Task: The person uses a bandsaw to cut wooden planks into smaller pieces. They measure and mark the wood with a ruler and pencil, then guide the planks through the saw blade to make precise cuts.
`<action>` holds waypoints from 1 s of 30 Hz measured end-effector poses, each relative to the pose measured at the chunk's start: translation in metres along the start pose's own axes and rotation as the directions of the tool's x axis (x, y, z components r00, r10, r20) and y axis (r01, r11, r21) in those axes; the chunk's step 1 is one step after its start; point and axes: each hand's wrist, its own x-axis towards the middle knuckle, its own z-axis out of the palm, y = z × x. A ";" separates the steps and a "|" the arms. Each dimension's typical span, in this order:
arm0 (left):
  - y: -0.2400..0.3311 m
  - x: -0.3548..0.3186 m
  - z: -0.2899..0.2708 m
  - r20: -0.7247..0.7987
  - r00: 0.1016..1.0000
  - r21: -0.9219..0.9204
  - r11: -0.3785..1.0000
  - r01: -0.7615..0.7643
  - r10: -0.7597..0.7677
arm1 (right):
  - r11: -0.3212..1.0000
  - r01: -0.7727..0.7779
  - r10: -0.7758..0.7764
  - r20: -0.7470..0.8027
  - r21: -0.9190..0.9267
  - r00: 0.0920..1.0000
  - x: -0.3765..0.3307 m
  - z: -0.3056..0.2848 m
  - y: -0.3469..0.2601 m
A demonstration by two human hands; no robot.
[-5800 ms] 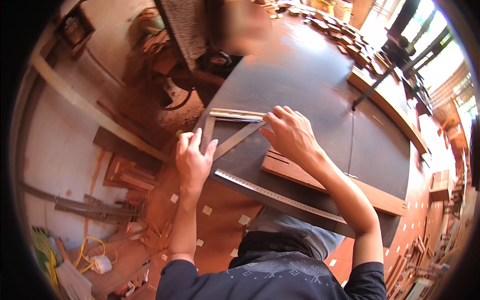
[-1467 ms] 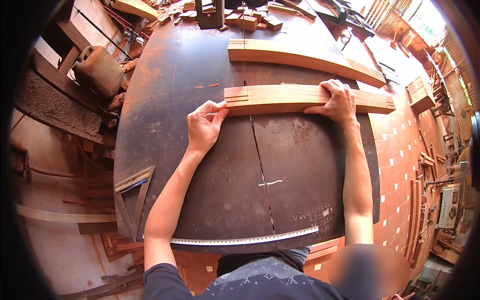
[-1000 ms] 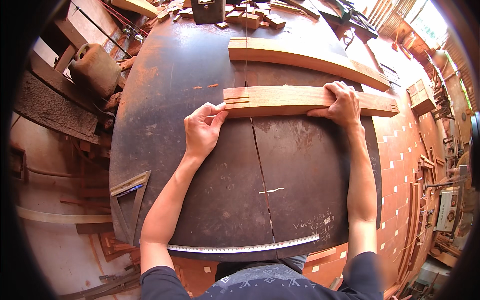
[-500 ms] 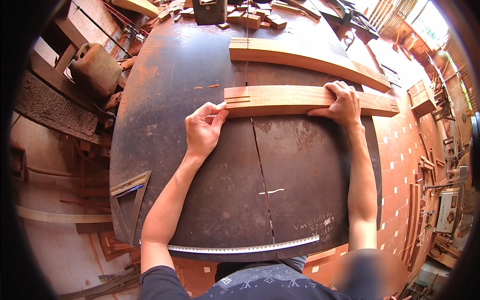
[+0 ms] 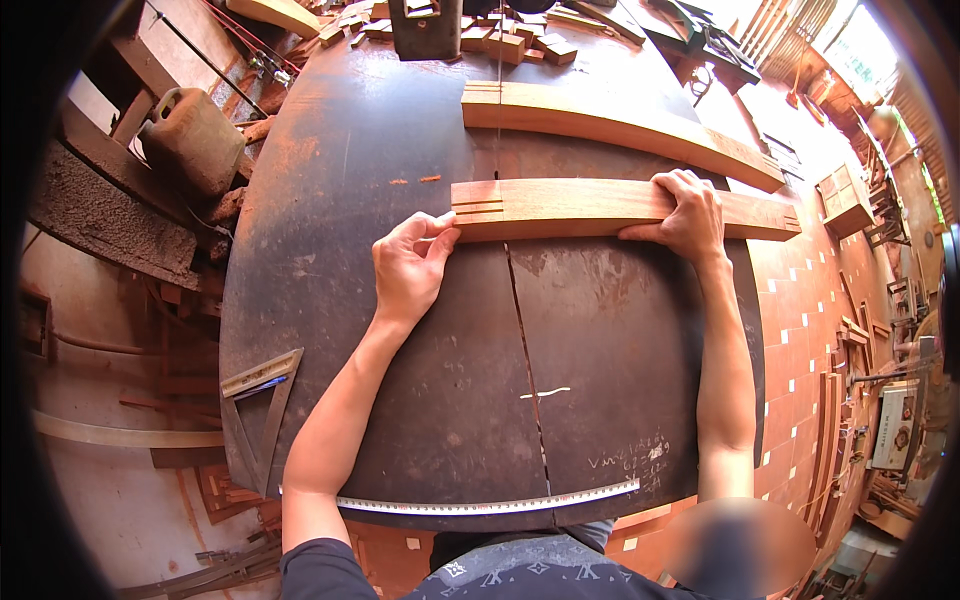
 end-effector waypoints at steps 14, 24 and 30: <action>-0.002 0.000 0.001 -0.009 1.000 -0.024 1.000 -0.017 0.017 | 1.000 0.008 -0.008 -0.002 0.009 1.000 0.002 0.000 -0.001; 0.008 -0.002 0.000 -0.002 1.000 0.051 0.998 -0.025 0.025 | 0.997 0.075 -0.075 -0.023 -0.016 0.997 0.004 -0.004 -0.018; -0.001 0.000 0.000 -0.010 1.000 0.008 1.000 -0.027 0.027 | 0.999 -0.008 0.010 0.068 -0.034 0.998 0.006 -0.004 -0.017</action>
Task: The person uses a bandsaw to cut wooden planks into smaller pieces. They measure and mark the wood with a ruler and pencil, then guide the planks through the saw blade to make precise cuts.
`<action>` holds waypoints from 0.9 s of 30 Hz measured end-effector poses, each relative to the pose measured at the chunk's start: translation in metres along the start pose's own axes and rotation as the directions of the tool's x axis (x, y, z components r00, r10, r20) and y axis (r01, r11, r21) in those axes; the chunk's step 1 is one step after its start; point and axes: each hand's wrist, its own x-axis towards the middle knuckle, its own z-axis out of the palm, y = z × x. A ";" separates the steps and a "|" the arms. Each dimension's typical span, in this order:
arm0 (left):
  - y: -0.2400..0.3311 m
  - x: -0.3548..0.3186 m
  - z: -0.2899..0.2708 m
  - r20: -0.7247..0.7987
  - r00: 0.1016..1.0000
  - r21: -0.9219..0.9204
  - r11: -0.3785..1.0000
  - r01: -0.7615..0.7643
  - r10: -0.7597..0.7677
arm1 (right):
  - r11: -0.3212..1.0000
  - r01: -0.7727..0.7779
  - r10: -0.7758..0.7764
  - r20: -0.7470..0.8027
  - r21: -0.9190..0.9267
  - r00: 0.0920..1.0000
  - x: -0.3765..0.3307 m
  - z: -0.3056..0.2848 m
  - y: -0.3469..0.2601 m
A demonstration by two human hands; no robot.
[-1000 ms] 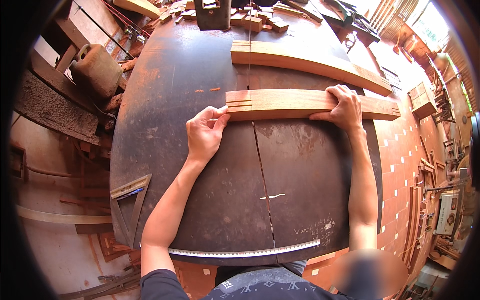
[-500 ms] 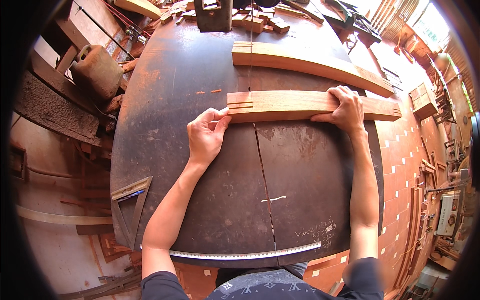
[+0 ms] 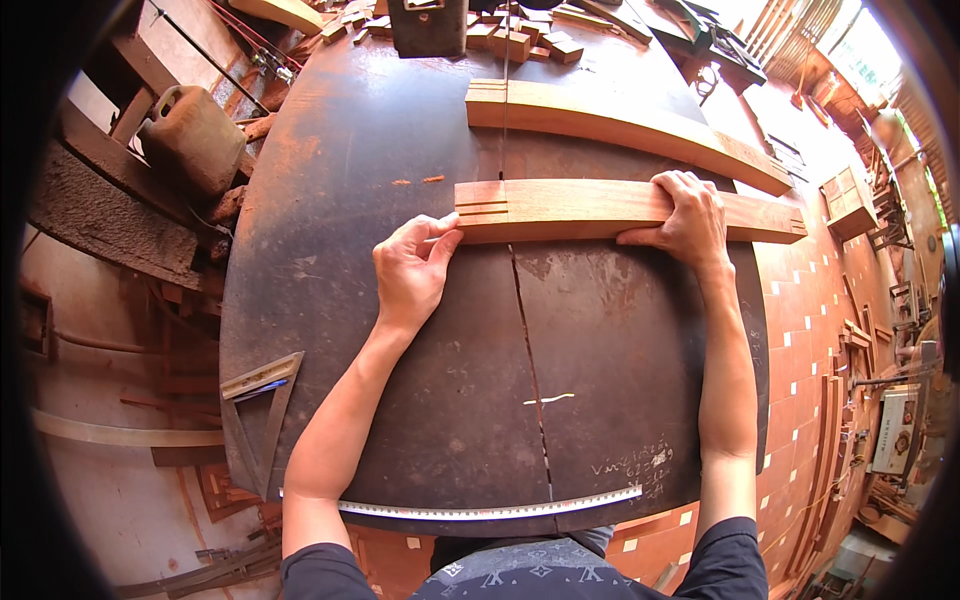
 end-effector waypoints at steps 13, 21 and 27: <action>0.012 0.000 0.000 -0.003 0.999 0.057 0.998 0.034 -0.034 | 1.000 0.011 -0.011 -0.016 0.007 1.000 0.001 0.001 0.002; 0.005 -0.001 -0.002 0.020 1.000 0.008 1.000 0.017 -0.017 | 1.000 0.026 -0.026 -0.030 0.011 0.999 0.001 0.005 0.005; 0.001 0.000 0.000 -0.009 1.000 -0.032 0.999 -0.014 0.014 | 1.000 0.012 -0.012 -0.005 0.004 1.000 0.001 0.002 0.003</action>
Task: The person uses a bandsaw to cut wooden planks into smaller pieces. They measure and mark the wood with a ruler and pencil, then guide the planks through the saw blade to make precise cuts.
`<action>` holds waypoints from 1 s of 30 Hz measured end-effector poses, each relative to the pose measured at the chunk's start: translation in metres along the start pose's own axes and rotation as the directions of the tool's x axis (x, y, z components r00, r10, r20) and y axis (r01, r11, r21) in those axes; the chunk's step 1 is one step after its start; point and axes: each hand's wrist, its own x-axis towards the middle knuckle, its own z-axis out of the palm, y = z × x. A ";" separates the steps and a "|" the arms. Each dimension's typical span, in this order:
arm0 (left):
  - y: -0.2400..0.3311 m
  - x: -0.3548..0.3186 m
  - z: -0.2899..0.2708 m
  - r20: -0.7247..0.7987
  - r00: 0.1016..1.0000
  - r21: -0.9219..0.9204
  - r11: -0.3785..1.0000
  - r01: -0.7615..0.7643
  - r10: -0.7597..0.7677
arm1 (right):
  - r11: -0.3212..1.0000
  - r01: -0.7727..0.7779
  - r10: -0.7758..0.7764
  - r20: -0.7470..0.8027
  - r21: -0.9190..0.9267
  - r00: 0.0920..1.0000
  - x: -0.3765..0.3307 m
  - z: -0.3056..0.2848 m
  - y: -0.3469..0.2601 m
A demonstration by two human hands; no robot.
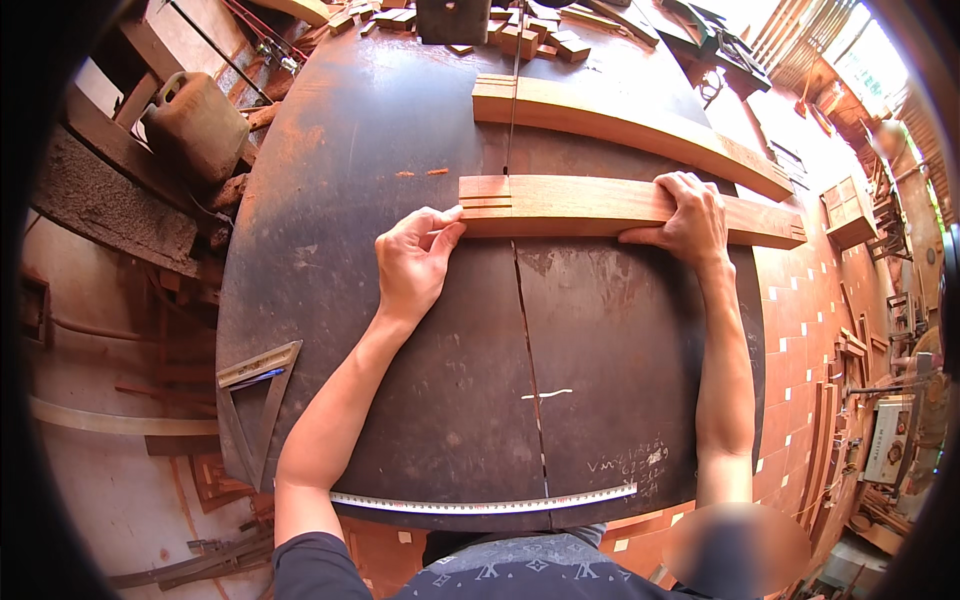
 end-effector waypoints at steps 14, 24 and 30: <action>0.005 0.001 0.003 -0.021 0.999 0.009 0.999 0.034 -0.034 | 1.000 -0.001 0.001 0.007 -0.009 1.000 -0.001 -0.005 -0.005; 0.005 0.002 0.001 0.008 0.996 0.021 0.996 0.083 -0.083 | 1.000 0.000 0.000 -0.002 -0.007 1.000 -0.003 -0.001 -0.003; 0.005 0.002 -0.001 0.018 0.997 0.031 0.996 0.081 -0.081 | 1.000 0.001 -0.001 0.002 -0.022 1.000 -0.004 0.000 -0.001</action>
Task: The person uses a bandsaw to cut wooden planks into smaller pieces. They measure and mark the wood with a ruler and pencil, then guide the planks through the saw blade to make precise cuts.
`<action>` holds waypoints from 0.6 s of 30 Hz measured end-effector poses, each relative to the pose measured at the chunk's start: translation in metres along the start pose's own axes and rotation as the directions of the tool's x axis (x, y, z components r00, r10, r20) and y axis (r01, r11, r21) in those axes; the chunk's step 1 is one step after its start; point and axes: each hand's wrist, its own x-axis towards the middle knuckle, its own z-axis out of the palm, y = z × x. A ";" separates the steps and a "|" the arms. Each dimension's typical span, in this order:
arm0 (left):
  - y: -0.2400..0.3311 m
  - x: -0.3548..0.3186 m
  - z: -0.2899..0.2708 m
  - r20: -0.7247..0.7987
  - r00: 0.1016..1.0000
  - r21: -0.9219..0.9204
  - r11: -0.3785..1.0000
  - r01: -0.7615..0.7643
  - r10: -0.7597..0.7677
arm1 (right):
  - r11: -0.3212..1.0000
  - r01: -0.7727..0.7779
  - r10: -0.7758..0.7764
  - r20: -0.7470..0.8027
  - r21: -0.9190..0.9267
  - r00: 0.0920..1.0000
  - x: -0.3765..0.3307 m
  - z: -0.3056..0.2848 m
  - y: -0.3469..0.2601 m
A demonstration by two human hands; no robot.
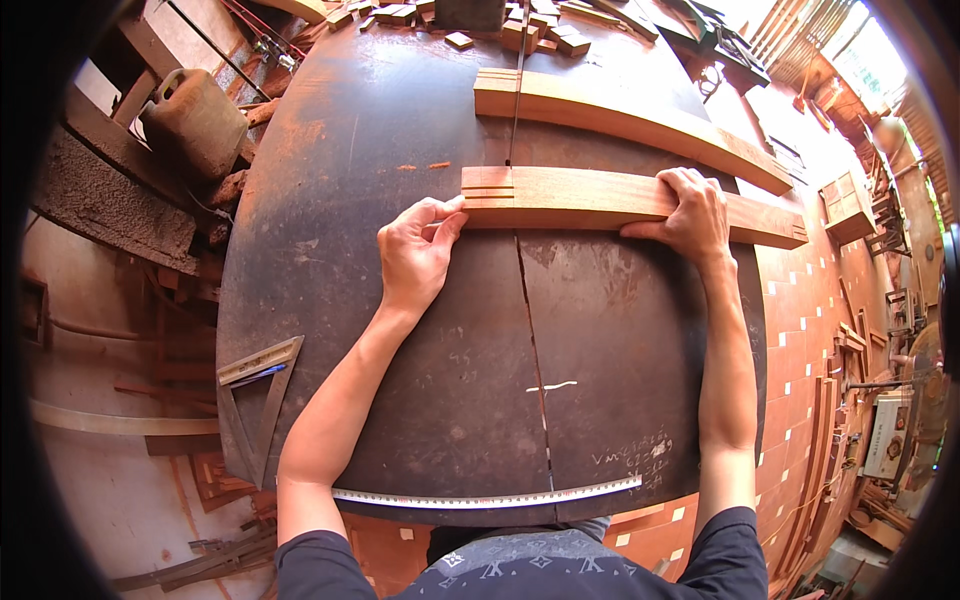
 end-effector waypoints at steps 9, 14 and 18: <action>-0.002 -0.001 0.000 -0.001 1.000 0.023 0.999 -0.028 0.028 | 1.000 -0.003 0.002 0.010 0.013 1.000 0.000 -0.002 -0.002; 0.001 0.001 0.000 0.002 1.000 0.044 0.999 -0.023 0.023 | 1.000 -0.025 0.025 0.009 0.015 1.000 0.001 -0.003 -0.002; 0.004 0.003 -0.003 0.020 1.000 0.060 0.998 -0.019 0.018 | 1.000 -0.020 0.020 0.012 0.014 1.000 0.001 -0.002 -0.002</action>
